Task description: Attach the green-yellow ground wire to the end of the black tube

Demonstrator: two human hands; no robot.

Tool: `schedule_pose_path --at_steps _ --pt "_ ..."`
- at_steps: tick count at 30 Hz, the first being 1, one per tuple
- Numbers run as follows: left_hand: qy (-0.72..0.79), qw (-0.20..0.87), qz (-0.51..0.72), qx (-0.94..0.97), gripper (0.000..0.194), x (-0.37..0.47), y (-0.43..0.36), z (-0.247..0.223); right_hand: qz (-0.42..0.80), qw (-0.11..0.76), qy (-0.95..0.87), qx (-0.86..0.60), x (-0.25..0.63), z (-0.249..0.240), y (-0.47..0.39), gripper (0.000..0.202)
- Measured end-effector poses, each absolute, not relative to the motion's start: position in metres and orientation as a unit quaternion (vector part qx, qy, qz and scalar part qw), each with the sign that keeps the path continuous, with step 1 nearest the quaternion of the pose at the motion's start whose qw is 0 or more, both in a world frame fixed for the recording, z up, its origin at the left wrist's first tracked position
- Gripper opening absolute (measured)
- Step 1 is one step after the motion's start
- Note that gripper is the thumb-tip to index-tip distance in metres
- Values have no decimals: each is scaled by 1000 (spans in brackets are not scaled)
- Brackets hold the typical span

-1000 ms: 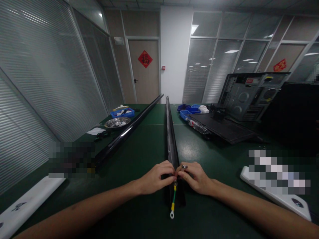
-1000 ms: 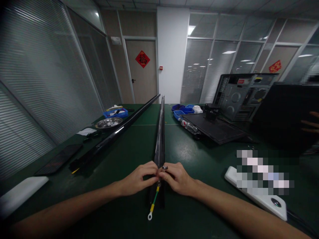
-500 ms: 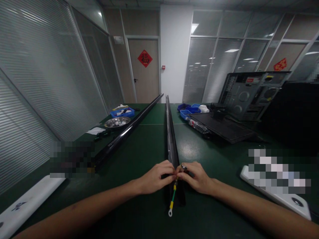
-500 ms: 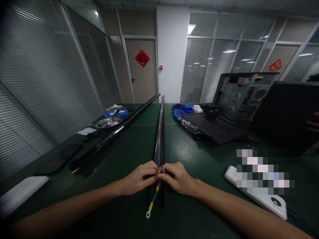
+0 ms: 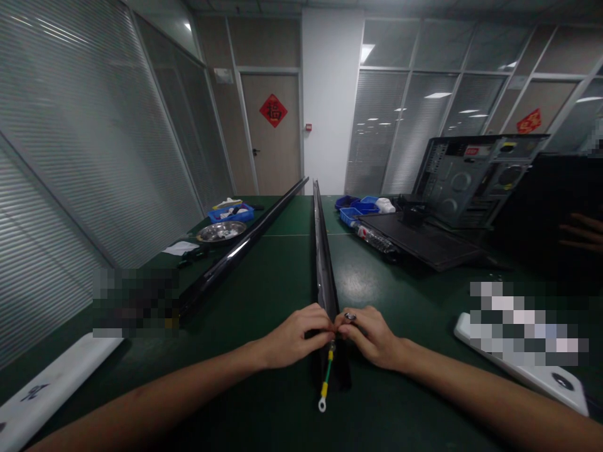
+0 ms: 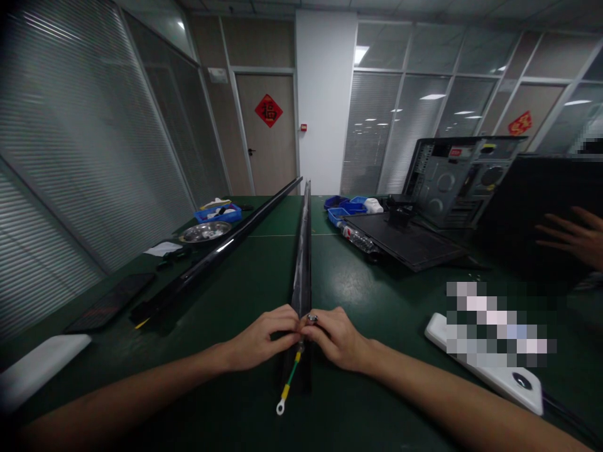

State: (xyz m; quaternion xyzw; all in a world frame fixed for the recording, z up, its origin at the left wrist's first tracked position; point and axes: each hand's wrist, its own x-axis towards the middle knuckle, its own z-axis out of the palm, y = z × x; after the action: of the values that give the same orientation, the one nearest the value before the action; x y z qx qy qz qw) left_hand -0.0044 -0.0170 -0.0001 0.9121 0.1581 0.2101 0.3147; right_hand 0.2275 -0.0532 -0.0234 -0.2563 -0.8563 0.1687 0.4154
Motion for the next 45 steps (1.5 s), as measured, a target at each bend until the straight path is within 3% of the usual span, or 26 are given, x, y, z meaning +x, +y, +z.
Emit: schedule_pose_path --at_steps 45 --pt "151 311 212 914 16 -4 -19 2 188 425 -857 -220 229 -16 -52 28"
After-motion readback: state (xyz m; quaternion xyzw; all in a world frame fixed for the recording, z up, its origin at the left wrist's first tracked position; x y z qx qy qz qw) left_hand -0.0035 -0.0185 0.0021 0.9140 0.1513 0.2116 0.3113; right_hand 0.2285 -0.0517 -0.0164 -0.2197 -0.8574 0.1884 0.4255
